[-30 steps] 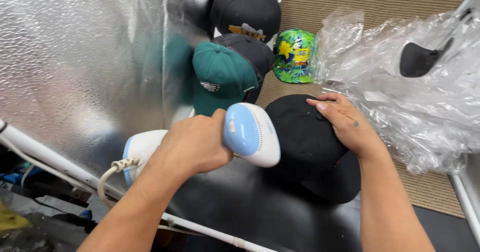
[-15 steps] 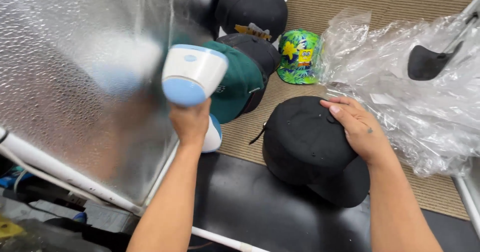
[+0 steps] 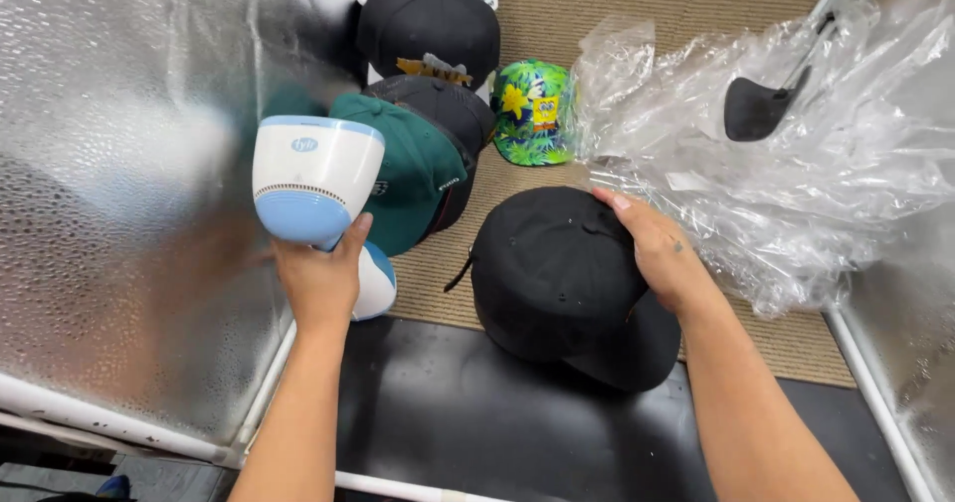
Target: The person brushes a black cap with a wooden brush and then uses a handheld steamer to smooth its surface before placing it inside a plastic bag and sealing it.
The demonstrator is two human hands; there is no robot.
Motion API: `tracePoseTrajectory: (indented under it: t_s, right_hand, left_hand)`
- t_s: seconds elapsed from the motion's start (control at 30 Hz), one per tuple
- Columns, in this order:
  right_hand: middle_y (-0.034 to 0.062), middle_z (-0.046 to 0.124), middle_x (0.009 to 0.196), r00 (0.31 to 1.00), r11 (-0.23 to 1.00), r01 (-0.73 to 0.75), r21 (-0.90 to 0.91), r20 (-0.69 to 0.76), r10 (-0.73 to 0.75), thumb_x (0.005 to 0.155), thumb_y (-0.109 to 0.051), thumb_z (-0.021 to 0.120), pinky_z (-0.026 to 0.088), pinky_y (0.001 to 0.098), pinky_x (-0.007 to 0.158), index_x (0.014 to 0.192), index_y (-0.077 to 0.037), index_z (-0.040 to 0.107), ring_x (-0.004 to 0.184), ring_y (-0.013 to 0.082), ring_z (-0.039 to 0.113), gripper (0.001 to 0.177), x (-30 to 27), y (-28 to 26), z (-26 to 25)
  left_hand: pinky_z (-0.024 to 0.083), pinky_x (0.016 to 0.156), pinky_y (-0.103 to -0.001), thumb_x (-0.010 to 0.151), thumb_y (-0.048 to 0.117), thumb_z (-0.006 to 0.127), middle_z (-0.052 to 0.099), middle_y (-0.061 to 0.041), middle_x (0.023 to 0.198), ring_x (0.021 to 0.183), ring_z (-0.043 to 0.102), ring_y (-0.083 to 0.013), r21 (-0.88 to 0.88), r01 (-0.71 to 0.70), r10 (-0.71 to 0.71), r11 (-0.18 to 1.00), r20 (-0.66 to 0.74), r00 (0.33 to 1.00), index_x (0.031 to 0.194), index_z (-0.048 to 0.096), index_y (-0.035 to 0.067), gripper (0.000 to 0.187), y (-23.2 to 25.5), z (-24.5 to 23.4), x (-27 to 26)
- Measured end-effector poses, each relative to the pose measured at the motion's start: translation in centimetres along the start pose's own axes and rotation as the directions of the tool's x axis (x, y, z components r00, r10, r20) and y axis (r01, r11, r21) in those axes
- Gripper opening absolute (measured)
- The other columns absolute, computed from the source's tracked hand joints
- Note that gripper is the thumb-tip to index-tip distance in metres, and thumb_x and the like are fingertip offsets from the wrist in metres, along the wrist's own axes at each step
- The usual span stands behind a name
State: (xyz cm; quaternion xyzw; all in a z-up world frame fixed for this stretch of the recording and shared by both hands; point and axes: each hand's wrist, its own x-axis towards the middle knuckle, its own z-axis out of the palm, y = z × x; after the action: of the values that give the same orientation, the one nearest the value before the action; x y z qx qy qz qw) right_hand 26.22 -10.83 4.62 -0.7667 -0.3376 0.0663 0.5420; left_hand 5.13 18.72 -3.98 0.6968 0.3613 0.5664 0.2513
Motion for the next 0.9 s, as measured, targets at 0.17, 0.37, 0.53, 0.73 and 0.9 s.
tracePoseTrajectory:
  t_s: [0.17,0.37,0.53,0.73,0.9]
  right_hand:
    - [0.0121,0.055,0.152,0.979,0.961,-0.199,0.19,0.068,0.19,0.101,-0.04,0.043,0.032,0.04,0.122,0.147,-0.013,0.056,0.143,0.0242,0.048,0.055,0.1,0.4,-0.5]
    - [0.0043,0.058,0.149,0.901,0.886,-0.434,0.166,0.1,0.422,0.095,-0.045,0.039,0.045,0.0375,0.106,0.146,-0.019,0.054,0.133,0.0185,0.055,0.06,-1.9,-3.3,-0.9]
    - [0.0118,0.062,0.122,0.822,0.822,-0.569,-0.025,0.018,0.57,0.095,-0.043,0.043,0.056,0.0419,0.077,0.146,-0.014,0.052,0.103,0.0263,0.063,0.058,-6.0,-3.3,-2.3]
    - [0.002,0.054,0.152,0.805,0.462,-0.477,-0.748,-0.161,0.571,0.086,-0.075,0.041,0.046,0.0485,0.109,0.144,-0.023,0.054,0.137,0.0207,0.056,0.08,-8.4,0.7,-7.2]
    - [0.0114,0.053,0.147,0.668,0.236,-0.495,-0.836,-0.192,0.719,0.084,-0.078,0.054,0.057,0.0557,0.094,0.151,-0.03,0.039,0.128,0.0398,0.064,0.083,-8.5,4.6,-6.7]
  left_hand:
    - [0.045,0.105,-0.04,0.087,0.027,0.083,0.058,-0.013,0.117,0.112,0.058,-0.0297,-0.225,0.228,-0.19,0.947,0.178,0.965,0.13,0.055,0.005,0.056,8.0,-2.5,-11.8]
    - [0.06,0.086,-0.037,0.079,0.028,0.075,0.061,-0.012,0.131,0.103,0.073,-0.0207,-0.123,0.931,-0.525,0.343,0.797,0.298,0.156,0.027,0.025,0.09,13.7,0.5,-18.3]
    - [0.042,0.108,-0.028,0.084,0.003,0.069,0.057,-0.004,0.115,0.111,0.057,-0.014,-0.274,0.884,-0.574,0.379,0.68,0.457,0.152,0.051,0.016,0.072,9.7,2.7,-15.3]
    - [0.048,0.07,-0.037,0.089,0.015,0.065,0.063,-0.008,0.113,0.099,0.065,-0.0211,-0.173,0.968,-0.619,0.179,0.745,0.248,0.154,0.044,0.023,0.068,11.5,0.6,-14.4]
    - [0.047,0.114,-0.037,0.092,-0.001,0.056,0.064,-0.014,0.147,0.135,0.06,-0.0243,-0.225,0.962,-0.556,0.157,0.785,0.275,0.161,0.04,0.017,0.073,11.1,0.7,-14.8]
